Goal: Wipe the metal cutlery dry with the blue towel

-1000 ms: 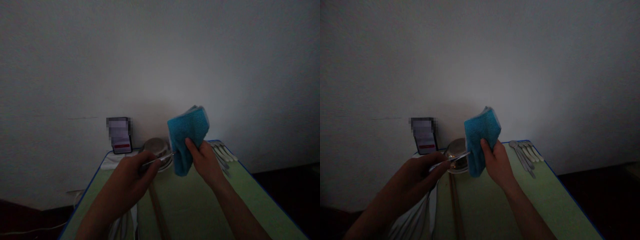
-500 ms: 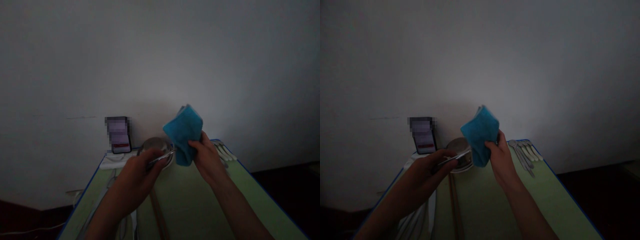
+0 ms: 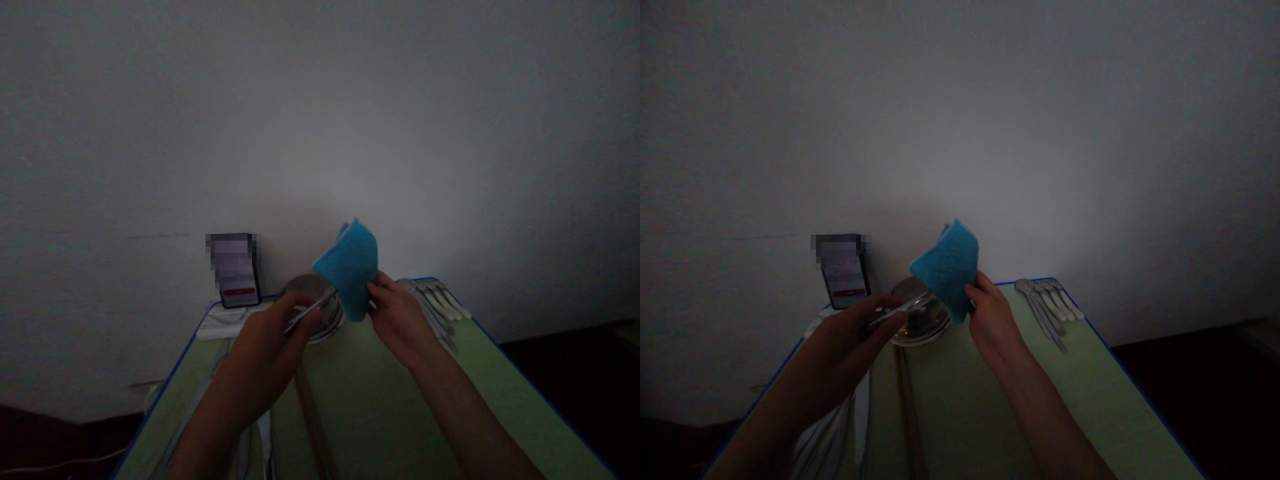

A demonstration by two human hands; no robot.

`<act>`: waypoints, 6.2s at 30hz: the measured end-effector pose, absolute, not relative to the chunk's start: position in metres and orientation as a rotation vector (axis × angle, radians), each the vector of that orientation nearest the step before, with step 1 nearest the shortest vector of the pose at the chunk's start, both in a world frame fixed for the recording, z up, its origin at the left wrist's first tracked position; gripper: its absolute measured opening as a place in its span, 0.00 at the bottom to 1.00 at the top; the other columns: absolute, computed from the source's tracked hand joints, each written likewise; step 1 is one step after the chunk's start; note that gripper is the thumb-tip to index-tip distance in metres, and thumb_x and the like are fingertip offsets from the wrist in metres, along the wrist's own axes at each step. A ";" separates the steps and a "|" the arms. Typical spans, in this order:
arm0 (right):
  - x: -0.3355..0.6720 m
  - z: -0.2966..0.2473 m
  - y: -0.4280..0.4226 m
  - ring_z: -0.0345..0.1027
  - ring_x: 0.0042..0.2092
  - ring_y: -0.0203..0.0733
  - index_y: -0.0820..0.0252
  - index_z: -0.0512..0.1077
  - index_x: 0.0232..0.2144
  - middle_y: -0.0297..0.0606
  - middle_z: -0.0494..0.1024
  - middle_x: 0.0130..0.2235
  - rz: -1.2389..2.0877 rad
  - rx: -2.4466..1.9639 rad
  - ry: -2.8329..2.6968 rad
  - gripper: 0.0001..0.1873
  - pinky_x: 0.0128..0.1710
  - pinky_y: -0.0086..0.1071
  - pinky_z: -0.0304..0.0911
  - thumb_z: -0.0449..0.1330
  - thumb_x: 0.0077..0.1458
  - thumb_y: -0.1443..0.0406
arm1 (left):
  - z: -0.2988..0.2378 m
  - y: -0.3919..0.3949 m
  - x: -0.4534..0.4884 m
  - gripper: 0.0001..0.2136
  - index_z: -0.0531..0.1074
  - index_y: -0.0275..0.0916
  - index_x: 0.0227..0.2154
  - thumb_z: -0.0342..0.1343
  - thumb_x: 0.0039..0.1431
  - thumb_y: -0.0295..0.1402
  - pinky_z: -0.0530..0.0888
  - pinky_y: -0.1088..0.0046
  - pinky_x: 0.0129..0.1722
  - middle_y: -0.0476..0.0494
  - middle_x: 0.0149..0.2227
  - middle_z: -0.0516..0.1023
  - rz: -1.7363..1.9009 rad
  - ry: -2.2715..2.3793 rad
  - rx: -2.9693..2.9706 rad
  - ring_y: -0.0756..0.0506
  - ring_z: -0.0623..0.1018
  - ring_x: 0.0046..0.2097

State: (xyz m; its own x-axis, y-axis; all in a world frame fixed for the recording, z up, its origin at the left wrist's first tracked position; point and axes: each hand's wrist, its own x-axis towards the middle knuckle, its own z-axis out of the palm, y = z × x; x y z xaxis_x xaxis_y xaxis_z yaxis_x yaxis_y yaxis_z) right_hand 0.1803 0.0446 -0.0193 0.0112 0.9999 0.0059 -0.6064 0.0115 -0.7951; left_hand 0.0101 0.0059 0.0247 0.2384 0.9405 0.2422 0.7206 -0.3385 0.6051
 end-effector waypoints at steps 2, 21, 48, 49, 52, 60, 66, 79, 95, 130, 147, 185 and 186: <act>0.181 -0.023 0.045 0.66 0.46 0.39 0.57 0.74 0.34 0.33 0.78 0.40 1.437 -0.773 -0.816 0.13 0.52 0.36 0.52 0.57 0.43 0.71 | 0.024 0.007 0.010 0.10 0.69 0.40 0.37 0.47 0.60 0.39 0.67 0.73 0.29 0.49 0.30 0.79 0.813 1.545 2.149 0.46 0.77 0.29; 0.194 -0.022 0.046 0.71 0.35 0.38 0.61 0.72 0.34 0.37 0.79 0.35 1.746 -0.646 -0.719 0.08 0.40 0.36 0.64 0.58 0.52 0.62 | 0.025 0.002 0.005 0.15 0.72 0.40 0.39 0.43 0.62 0.40 0.67 0.74 0.33 0.48 0.31 0.77 0.659 1.359 2.078 0.46 0.74 0.34; 0.185 -0.018 0.047 0.72 0.39 0.41 0.61 0.73 0.36 0.37 0.79 0.36 1.741 -0.596 -0.548 0.12 0.44 0.38 0.66 0.57 0.52 0.59 | 0.023 -0.002 0.009 0.15 0.72 0.41 0.41 0.45 0.60 0.41 0.62 0.80 0.17 0.53 0.17 0.63 0.663 1.268 1.930 0.50 0.65 0.20; 0.184 -0.020 0.047 0.73 0.37 0.40 0.61 0.72 0.36 0.37 0.79 0.35 1.722 -0.655 -0.554 0.11 0.43 0.37 0.66 0.59 0.50 0.62 | 0.023 -0.002 0.009 0.15 0.72 0.41 0.40 0.45 0.60 0.41 0.62 0.80 0.17 0.53 0.17 0.63 0.674 1.264 1.931 0.51 0.65 0.20; 0.183 -0.024 0.045 0.74 0.35 0.41 0.63 0.71 0.38 0.39 0.79 0.35 1.704 -0.732 -0.646 0.15 0.40 0.37 0.68 0.63 0.47 0.63 | 0.023 -0.003 0.010 0.15 0.71 0.40 0.38 0.43 0.61 0.42 0.62 0.79 0.18 0.52 0.19 0.66 0.697 1.284 1.937 0.50 0.65 0.21; 0.188 -0.024 0.045 0.73 0.29 0.39 0.61 0.72 0.35 0.36 0.80 0.31 1.596 -0.821 -0.771 0.16 0.34 0.35 0.69 0.66 0.41 0.64 | 0.026 -0.006 0.012 0.13 0.69 0.41 0.35 0.42 0.62 0.42 0.65 0.77 0.25 0.51 0.25 0.72 0.584 1.329 2.144 0.49 0.70 0.25; 0.186 -0.020 0.043 0.73 0.32 0.39 0.58 0.72 0.34 0.33 0.80 0.33 1.512 -0.822 -0.825 0.15 0.38 0.36 0.67 0.67 0.40 0.64 | 0.028 0.001 -0.008 0.16 0.69 0.40 0.35 0.43 0.60 0.46 0.65 0.76 0.24 0.50 0.26 0.75 0.666 1.480 2.059 0.49 0.72 0.26; 0.218 -0.008 0.033 0.71 0.29 0.37 0.59 0.75 0.32 0.33 0.79 0.31 1.476 -0.971 -1.474 0.11 0.30 0.31 0.65 0.64 0.44 0.62 | 0.038 -0.002 -0.009 0.11 0.65 0.41 0.34 0.44 0.60 0.42 0.62 0.78 0.19 0.53 0.22 0.72 0.928 1.547 2.016 0.50 0.71 0.23; 0.188 -0.018 0.039 0.73 0.33 0.38 0.59 0.73 0.34 0.34 0.80 0.34 1.429 -0.845 -0.939 0.12 0.38 0.32 0.68 0.63 0.46 0.59 | 0.027 0.002 -0.004 0.16 0.67 0.40 0.29 0.40 0.62 0.43 0.64 0.73 0.29 0.51 0.25 0.71 0.578 1.474 2.118 0.47 0.71 0.28; 0.195 -0.016 0.035 0.70 0.35 0.37 0.59 0.72 0.35 0.34 0.77 0.35 1.302 -0.999 -1.169 0.14 0.38 0.33 0.66 0.62 0.47 0.57 | -0.001 0.022 -0.023 0.07 0.68 0.39 0.29 0.48 0.59 0.33 0.67 0.70 0.38 0.47 0.35 0.68 0.437 1.334 2.248 0.47 0.70 0.37; 0.192 -0.013 0.035 0.70 0.38 0.40 0.58 0.72 0.38 0.37 0.77 0.38 1.269 -0.956 -1.177 0.15 0.40 0.35 0.65 0.62 0.47 0.58 | -0.002 0.020 -0.022 0.07 0.67 0.40 0.36 0.44 0.61 0.32 0.68 0.67 0.45 0.44 0.43 0.65 0.513 1.287 2.280 0.46 0.69 0.43; 0.204 -0.007 0.032 0.68 0.30 0.36 0.59 0.71 0.32 0.33 0.76 0.31 1.304 -1.039 -1.319 0.14 0.32 0.31 0.64 0.59 0.49 0.55 | 0.022 0.007 -0.006 0.18 0.70 0.39 0.26 0.42 0.61 0.45 0.57 0.76 0.21 0.53 0.18 0.66 0.373 1.414 2.324 0.52 0.66 0.21; 0.204 -0.007 0.032 0.68 0.30 0.36 0.59 0.71 0.32 0.33 0.76 0.31 1.299 -1.039 -1.317 0.14 0.32 0.31 0.64 0.59 0.49 0.55 | 0.021 0.007 -0.006 0.18 0.70 0.39 0.26 0.41 0.61 0.45 0.57 0.76 0.21 0.53 0.18 0.66 0.378 1.412 2.328 0.51 0.67 0.21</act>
